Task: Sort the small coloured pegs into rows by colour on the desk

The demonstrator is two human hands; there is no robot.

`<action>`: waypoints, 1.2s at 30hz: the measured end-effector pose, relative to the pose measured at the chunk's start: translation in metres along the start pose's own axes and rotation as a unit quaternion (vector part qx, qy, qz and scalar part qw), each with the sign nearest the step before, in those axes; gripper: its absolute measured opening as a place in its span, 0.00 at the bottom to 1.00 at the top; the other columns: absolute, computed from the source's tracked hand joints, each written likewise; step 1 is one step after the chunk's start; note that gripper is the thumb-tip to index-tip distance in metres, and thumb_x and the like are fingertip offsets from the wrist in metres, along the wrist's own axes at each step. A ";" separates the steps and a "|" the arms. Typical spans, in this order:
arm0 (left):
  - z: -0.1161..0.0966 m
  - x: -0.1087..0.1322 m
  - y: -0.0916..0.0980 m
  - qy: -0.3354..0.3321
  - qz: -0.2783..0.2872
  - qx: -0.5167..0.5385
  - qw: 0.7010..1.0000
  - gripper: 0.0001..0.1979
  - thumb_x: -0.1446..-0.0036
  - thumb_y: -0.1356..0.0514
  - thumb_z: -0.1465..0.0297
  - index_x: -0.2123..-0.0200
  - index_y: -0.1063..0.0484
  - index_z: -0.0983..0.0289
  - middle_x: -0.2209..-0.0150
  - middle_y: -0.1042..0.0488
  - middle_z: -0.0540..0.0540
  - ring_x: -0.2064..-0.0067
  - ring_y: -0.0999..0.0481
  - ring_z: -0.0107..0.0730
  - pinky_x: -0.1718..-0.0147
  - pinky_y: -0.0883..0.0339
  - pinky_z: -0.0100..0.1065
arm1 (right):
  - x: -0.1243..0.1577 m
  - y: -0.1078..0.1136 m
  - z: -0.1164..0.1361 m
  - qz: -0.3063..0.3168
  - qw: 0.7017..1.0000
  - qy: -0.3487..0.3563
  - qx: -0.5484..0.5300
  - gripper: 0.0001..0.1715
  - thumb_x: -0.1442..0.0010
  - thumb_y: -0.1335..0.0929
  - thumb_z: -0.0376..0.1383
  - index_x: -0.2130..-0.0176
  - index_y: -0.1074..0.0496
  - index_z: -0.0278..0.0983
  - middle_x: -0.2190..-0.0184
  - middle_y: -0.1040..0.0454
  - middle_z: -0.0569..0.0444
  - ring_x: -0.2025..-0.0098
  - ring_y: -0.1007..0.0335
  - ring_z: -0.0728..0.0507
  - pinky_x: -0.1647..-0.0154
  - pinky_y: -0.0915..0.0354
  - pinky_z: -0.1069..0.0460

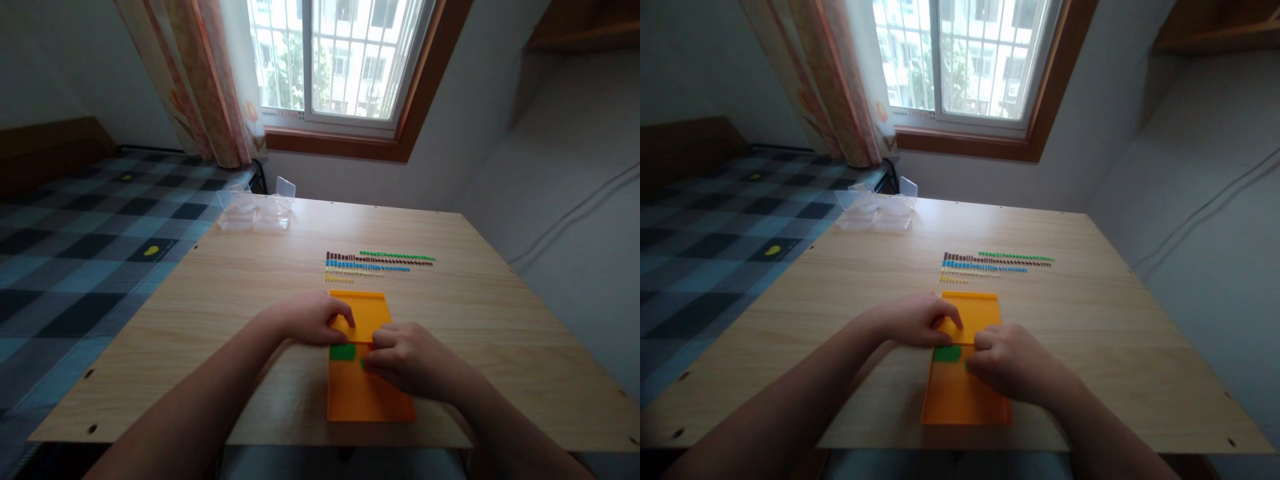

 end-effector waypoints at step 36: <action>-0.001 0.000 -0.001 -0.011 -0.006 0.001 1.000 0.17 0.45 0.36 0.61 0.52 0.20 0.55 0.74 0.27 0.49 0.72 0.30 0.31 0.72 0.42 0.31 | -0.004 -0.001 -0.003 -0.009 1.000 -0.013 -0.013 0.16 0.29 0.38 0.36 0.59 0.21 0.41 0.73 0.28 0.55 0.74 0.40 0.49 0.71 0.52 0.49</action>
Point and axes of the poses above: each hand's wrist, its own x-axis away from the middle knuckle, its own y-axis out of the back of the hand, z = x × y, the point moved 8 cm from there along -x, towards the middle knuckle
